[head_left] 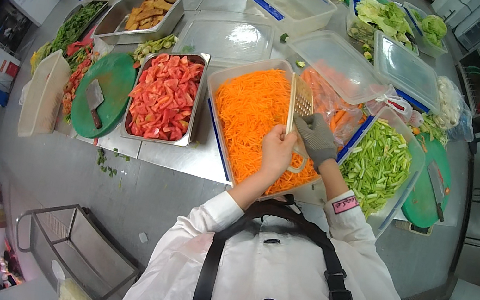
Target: The person grates whole carrots using a handheld box grater into a large plastic container. They repeatedly pick up carrots, grate them, and place the grated pieces into the container while standing at a stainless steel prep table.
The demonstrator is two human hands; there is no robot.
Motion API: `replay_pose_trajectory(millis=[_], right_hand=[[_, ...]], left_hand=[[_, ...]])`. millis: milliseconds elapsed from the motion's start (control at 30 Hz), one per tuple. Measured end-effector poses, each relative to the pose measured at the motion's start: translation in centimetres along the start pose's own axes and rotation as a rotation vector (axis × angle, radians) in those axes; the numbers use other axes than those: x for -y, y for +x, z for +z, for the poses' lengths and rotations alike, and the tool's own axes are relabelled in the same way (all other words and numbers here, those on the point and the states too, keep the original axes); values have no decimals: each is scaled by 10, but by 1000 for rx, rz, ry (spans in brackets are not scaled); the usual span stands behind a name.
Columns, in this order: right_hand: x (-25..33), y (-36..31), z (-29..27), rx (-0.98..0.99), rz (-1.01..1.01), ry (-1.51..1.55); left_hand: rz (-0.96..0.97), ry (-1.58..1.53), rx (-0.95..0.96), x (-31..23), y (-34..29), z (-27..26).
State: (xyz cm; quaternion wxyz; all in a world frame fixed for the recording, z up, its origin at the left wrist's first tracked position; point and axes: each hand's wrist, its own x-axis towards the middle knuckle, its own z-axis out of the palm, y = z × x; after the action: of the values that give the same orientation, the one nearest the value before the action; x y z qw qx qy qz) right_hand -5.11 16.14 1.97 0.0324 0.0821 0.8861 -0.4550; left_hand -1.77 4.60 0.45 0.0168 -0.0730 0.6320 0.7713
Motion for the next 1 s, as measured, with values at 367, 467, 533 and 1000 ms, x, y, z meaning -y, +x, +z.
replay_pose_trajectory(millis=[367, 467, 533, 1000], right_hand=[[-101, 59, -88, -446, 32, 57], [-124, 86, -100, -396, 104, -147], [-133, 99, -97, -343, 145, -282], [-92, 60, -45, 393, 67, -1051]], left_hand=[[-64, -314, -150, -46, 31, -40], [14, -410, -221, -67, 40, -76], [69, -466, -250, -80, 43, -99], [-10, -567, -369, -71, 26, -170]])
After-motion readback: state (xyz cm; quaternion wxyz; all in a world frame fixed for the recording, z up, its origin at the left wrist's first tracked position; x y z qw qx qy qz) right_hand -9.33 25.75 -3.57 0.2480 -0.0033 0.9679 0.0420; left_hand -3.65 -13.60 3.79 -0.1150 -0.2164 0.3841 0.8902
